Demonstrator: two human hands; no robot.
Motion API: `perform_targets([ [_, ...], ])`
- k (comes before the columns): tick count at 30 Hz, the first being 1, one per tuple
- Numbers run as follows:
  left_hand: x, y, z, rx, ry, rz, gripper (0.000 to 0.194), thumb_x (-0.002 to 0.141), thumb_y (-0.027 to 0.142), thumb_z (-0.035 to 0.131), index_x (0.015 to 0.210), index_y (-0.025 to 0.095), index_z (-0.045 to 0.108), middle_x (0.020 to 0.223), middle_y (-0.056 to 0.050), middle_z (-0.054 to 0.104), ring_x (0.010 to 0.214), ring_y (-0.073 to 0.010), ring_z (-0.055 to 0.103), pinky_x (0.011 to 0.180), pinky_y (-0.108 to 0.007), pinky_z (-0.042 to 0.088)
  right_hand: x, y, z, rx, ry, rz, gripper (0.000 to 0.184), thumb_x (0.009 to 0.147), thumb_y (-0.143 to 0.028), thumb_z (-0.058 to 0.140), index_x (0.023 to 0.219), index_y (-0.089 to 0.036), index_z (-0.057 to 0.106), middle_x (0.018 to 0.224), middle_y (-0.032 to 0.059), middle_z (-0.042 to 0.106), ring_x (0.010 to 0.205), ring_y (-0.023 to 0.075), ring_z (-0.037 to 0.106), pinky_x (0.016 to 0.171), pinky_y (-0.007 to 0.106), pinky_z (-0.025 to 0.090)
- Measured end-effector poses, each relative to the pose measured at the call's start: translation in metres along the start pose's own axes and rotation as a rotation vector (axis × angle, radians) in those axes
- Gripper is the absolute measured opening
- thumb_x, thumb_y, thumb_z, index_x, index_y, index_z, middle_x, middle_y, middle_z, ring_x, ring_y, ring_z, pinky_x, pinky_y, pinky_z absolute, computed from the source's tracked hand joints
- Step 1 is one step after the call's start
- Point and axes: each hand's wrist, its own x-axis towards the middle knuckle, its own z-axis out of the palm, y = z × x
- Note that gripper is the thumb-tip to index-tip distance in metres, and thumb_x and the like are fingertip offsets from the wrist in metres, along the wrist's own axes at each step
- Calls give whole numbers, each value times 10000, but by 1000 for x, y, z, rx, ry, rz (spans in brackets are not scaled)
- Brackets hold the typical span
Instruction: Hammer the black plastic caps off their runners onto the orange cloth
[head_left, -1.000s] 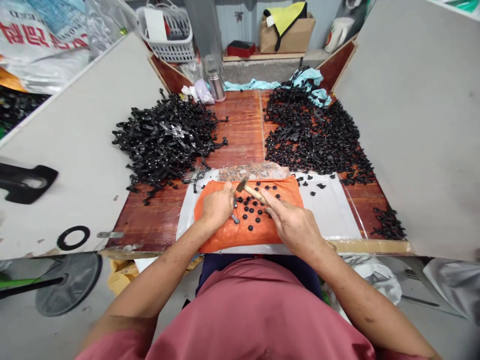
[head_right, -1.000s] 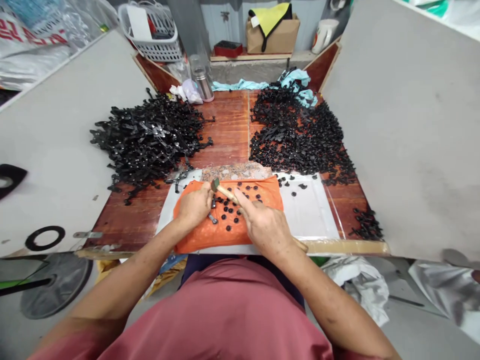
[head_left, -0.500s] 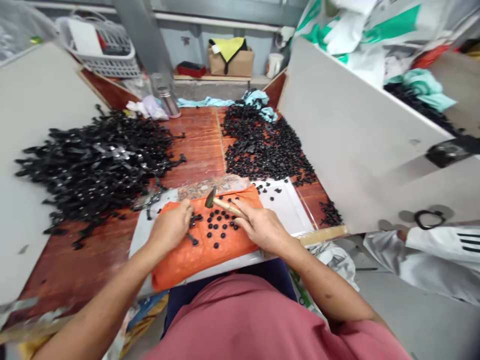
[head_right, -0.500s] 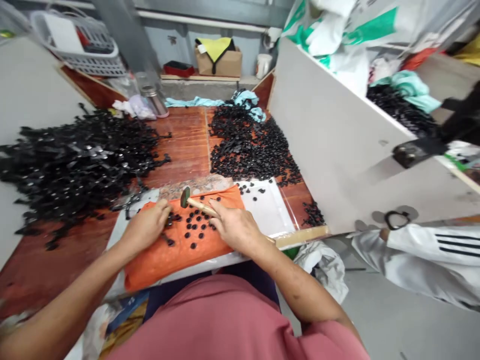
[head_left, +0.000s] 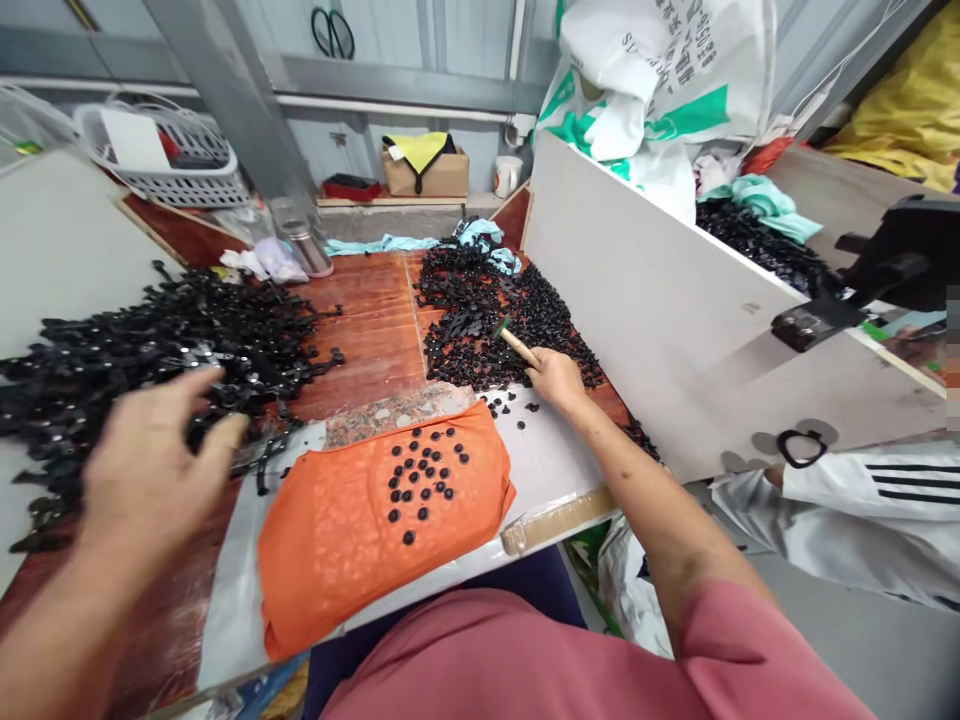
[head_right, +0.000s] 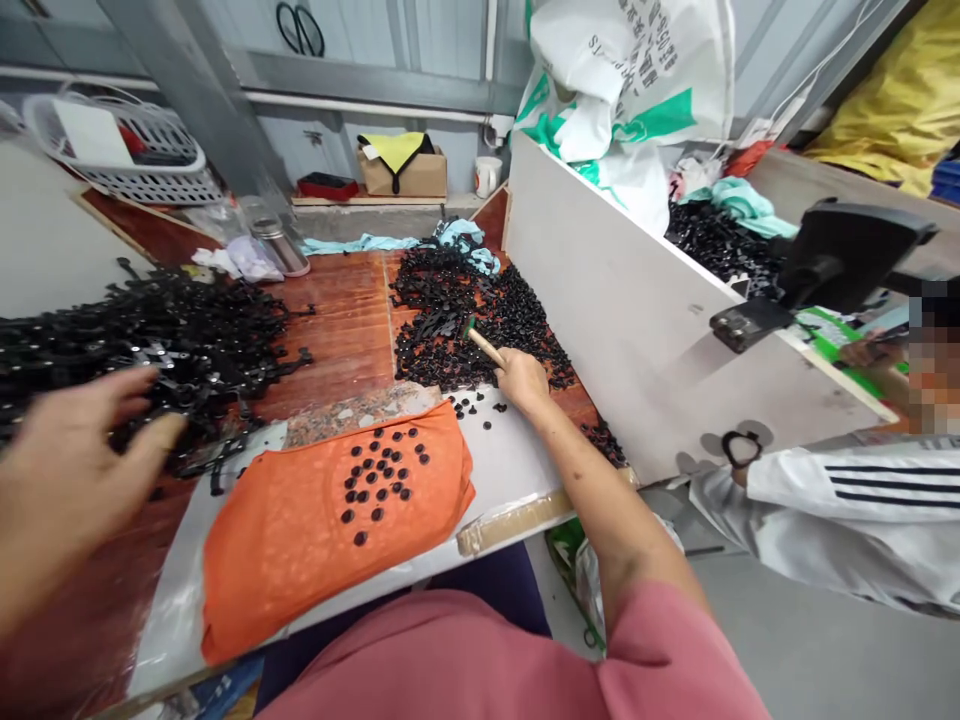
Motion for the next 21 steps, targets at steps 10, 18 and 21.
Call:
perform_targets([
  [10, -43, 46, 63, -224, -195, 273, 272, 1010, 371, 449, 1138, 273, 668, 1116, -66, 720, 1081, -261, 679, 978, -406, 551, 5, -11, -8, 274, 258, 45, 295, 964, -374, 537, 988, -180, 758, 868, 56, 745, 800, 193, 635, 755, 281, 443],
  [18, -28, 114, 64, -208, -117, 377, 330, 1021, 311, 449, 1268, 224, 651, 1233, -110, 698, 1171, -289, 614, 1058, -455, 485, -46, -41, -33, 779, 303, 30, 316, 897, -448, 639, 1007, -170, 740, 812, 14, 743, 469, 96, 476, 466, 240, 390],
  [21, -19, 131, 71, -238, -213, 383, 347, 1019, 289, 445, 1281, 192, 651, 1218, -118, 697, 1143, -280, 615, 1038, -446, 487, -50, -49, -33, 1164, 263, 173, 250, 787, -356, 778, 948, -174, 715, 751, -19, 718, 422, 61, 401, 397, 214, 319],
])
